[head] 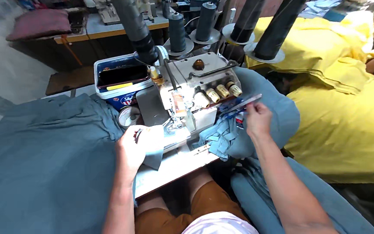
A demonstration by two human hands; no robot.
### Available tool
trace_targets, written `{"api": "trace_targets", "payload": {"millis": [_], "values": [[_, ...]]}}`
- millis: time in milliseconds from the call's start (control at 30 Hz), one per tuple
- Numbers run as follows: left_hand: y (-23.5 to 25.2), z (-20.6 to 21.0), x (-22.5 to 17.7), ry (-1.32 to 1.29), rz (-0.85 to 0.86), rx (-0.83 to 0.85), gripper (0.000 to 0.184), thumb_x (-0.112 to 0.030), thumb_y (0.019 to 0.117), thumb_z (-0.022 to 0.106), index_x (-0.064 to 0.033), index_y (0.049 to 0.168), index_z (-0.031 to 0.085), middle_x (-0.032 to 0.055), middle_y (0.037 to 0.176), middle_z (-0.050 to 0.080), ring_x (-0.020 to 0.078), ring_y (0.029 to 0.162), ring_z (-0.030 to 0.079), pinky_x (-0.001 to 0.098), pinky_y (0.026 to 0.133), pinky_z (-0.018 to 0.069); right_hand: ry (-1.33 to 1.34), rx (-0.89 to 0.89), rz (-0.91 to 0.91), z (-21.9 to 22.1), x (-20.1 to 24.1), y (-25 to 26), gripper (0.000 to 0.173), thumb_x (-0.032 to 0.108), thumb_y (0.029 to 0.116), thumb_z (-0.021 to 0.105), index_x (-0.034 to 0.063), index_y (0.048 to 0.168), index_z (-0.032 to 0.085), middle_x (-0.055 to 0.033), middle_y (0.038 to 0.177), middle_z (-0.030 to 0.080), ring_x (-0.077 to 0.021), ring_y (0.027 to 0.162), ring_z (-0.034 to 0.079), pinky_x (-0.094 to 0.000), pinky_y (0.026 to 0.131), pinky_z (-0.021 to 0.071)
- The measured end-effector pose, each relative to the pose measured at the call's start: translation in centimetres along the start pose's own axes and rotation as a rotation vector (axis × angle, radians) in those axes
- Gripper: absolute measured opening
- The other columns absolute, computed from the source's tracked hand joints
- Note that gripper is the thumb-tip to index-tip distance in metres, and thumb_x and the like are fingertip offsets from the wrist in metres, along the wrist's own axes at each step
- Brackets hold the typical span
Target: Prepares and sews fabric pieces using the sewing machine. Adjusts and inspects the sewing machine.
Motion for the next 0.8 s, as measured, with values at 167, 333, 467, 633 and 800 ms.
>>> {"api": "trace_targets", "payload": {"millis": [167,333,467,633,800], "values": [[-0.4,0.2,0.1,-0.001,0.022,-0.016,0.016,-0.01,0.0968,0.061,0.004,0.099,0.069,0.0101,0.083,0.066,0.0078,0.072,0.06,0.0238,0.069,0.0496,0.439,-0.319,-0.259,-2.1,2.3,-0.9,0.015,0.01,0.1102,0.038,-0.0009,0.116,0.046,-0.0009,0.091,0.062,-0.0108,0.078,0.07,-0.0329,0.078,0.0623],[-0.8,0.2,-0.5,-0.053,0.018,0.011,0.015,-0.008,0.0961,0.06,0.0042,0.1,0.069,0.0117,0.088,0.068,0.0086,0.075,0.063,0.0236,0.07,0.0527,0.077,0.056,-0.358,-0.5,5.3,-5.9,0.036,0.014,0.1102,0.037,-0.0034,0.14,0.047,0.0055,0.085,0.058,0.0026,0.06,0.055,-0.0187,0.058,0.0532],[-1.0,0.3,-1.4,-0.037,0.03,0.027,0.014,-0.008,0.0953,0.059,0.001,0.098,0.07,0.0084,0.086,0.068,0.0055,0.074,0.062,0.0205,0.068,0.0514,-0.49,0.418,-0.643,4.6,7.7,-12.0,0.043,0.022,0.0995,0.06,0.0015,0.137,0.063,-0.0151,0.097,0.07,-0.0234,0.068,0.066,-0.0418,0.059,0.0558],[-1.3,0.5,-2.7,0.018,0.084,0.021,0.014,-0.008,0.0941,0.059,-0.0007,0.095,0.071,0.0086,0.087,0.07,0.0065,0.076,0.064,0.0199,0.071,0.0511,-0.858,0.468,-0.924,9.5,10.6,-14.6,0.025,0.009,0.0943,0.063,0.0002,0.114,0.075,-0.0191,0.093,0.072,-0.0331,0.067,0.07,-0.0443,0.053,0.0545],[-1.3,0.6,-2.8,0.023,0.111,0.018,0.013,-0.007,0.0942,0.06,-0.0003,0.095,0.071,0.0101,0.086,0.071,0.0105,0.077,0.067,0.0242,0.073,0.0534,-0.99,0.675,-0.852,12.2,11.5,-15.0,0.027,0.0,0.0945,0.062,0.0003,0.12,0.07,-0.0189,0.097,0.069,-0.0355,0.074,0.069,-0.0462,0.057,0.0542]]}}
Point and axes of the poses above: each hand's wrist, its own y-axis towards the middle knuckle, its own z-axis out of the palm, x = y × z, the point moved 4 cm from there along y, towards the middle knuckle
